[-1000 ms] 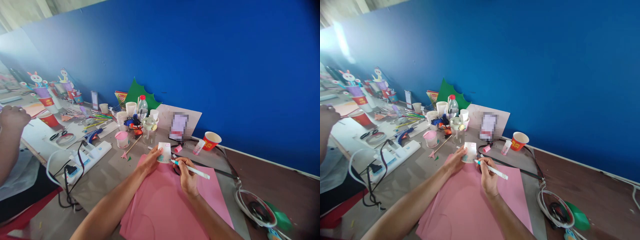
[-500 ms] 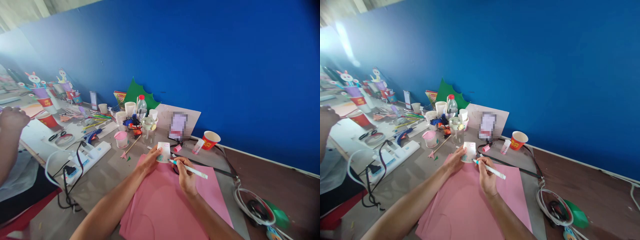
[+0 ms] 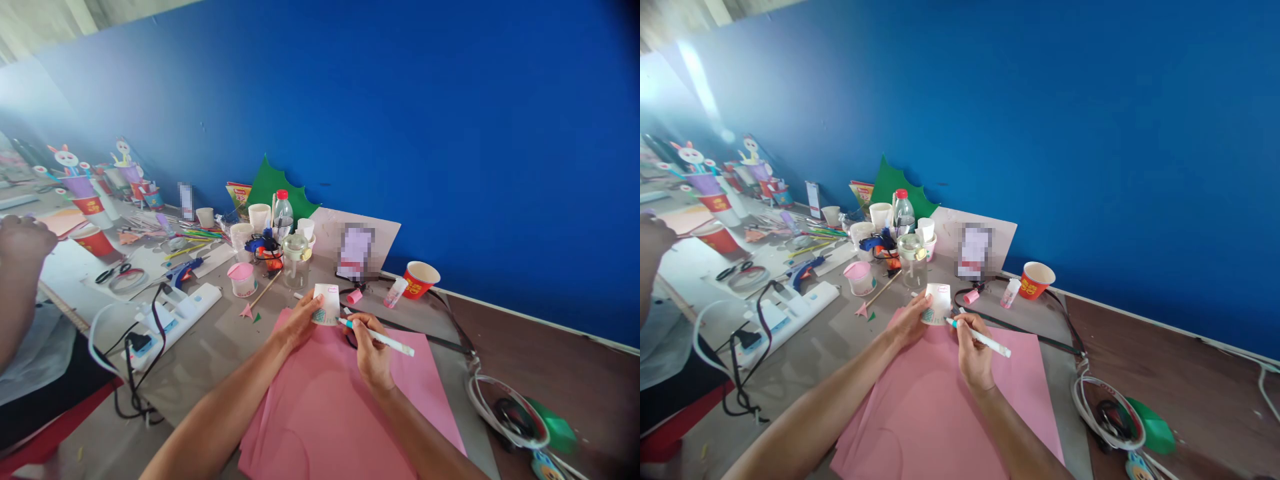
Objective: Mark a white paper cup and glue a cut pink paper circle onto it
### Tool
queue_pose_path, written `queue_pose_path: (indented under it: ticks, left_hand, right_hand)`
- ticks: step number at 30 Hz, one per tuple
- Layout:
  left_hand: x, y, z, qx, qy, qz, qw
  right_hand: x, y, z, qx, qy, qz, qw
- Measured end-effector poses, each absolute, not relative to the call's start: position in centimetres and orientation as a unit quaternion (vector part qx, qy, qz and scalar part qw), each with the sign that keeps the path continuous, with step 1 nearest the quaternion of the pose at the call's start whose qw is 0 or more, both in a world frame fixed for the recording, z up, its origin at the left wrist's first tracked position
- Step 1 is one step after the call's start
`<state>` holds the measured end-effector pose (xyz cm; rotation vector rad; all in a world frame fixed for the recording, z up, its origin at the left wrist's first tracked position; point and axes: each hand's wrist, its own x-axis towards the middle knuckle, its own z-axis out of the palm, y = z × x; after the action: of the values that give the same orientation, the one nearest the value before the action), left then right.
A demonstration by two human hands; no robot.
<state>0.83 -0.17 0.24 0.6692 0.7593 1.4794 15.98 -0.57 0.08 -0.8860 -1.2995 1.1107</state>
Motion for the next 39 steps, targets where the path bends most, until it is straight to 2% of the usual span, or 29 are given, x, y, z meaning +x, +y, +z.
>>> queue_pose_path:
  ticks: [39]
  left_hand:
    - [0.6, 0.1, -0.2, 0.283, 0.342, 0.645, 0.622]
  right_hand:
    - [16.2, -0.1, -0.7, -0.367, -0.538, 0.512, 0.56]
